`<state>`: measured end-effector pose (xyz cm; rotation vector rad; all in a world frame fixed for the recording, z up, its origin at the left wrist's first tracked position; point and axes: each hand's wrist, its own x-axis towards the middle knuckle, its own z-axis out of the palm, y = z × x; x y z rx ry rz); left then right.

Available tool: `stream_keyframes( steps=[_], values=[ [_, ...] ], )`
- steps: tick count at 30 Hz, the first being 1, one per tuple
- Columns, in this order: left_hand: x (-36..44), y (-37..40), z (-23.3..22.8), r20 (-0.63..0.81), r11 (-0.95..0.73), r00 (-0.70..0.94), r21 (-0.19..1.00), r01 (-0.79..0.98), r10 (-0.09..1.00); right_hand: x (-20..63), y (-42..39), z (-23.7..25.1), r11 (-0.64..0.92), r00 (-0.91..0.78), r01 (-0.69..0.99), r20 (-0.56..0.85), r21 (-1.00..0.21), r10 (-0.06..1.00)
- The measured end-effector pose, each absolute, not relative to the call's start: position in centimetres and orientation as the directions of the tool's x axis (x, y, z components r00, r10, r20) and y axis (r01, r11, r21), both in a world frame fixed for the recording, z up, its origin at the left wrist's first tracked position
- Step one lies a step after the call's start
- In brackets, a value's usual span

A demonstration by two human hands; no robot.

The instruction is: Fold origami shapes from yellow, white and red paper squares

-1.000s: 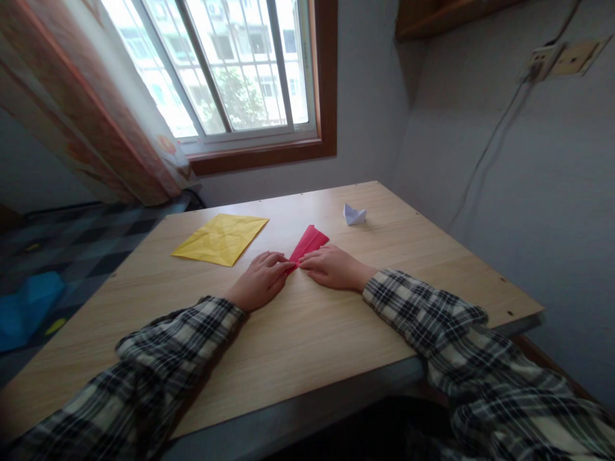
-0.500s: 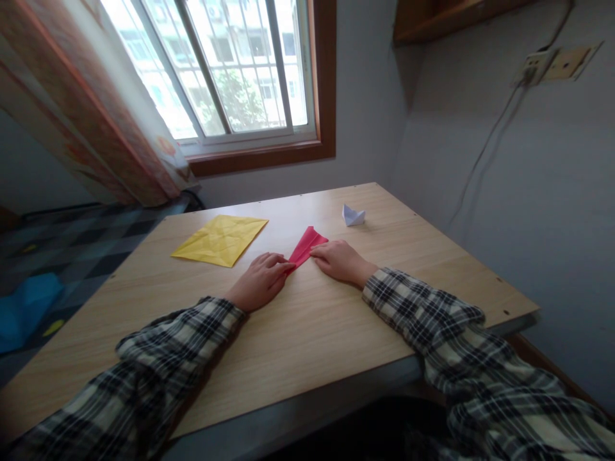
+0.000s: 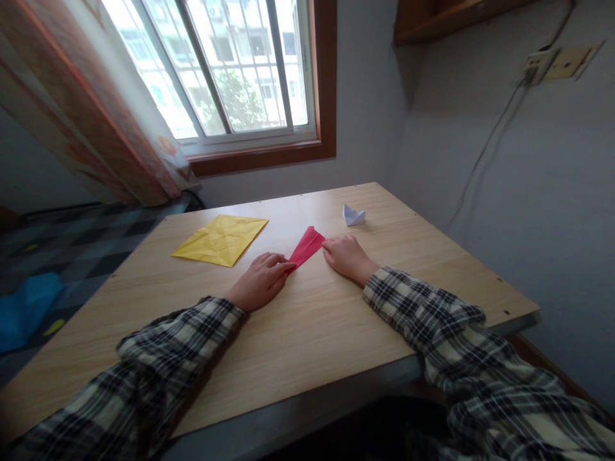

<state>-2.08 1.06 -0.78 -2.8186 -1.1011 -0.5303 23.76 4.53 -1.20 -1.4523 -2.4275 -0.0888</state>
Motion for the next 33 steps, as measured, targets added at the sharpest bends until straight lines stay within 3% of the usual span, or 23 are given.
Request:
stream_keyframes(
  steps=[8,14,17,23,27,33],
  values=[
    [-2.1,1.1,-0.7,0.343,-0.745,0.687,0.061,0.665,0.641,23.9,4.5,-1.8,0.432,-0.383,0.898,0.344,-0.077,0.857],
    [-2.1,1.1,-0.9,0.354,-0.746,0.683,0.073,0.662,0.639,23.2,3.7,-1.3,0.780,-0.682,0.608,0.404,-0.151,0.610],
    [-2.0,1.1,-0.8,0.358,-0.746,0.681,0.072,0.662,0.639,22.6,3.3,-1.3,0.845,-0.756,0.502,0.380,-0.185,0.533],
    [-1.9,1.1,-0.7,0.347,-0.745,0.683,0.077,0.663,0.643,22.7,3.8,-1.5,0.804,-0.723,0.560,0.357,-0.198,0.591],
    [-2.1,1.4,-0.7,0.343,-0.750,0.678,0.141,0.647,0.650,23.0,3.8,-1.3,0.786,-0.710,0.587,0.345,-0.193,0.614],
    [-2.7,2.0,-0.5,0.264,-0.770,0.725,0.160,0.618,0.637,23.1,3.6,-0.9,0.713,-0.645,0.682,0.325,-0.165,0.692]
  ],
)
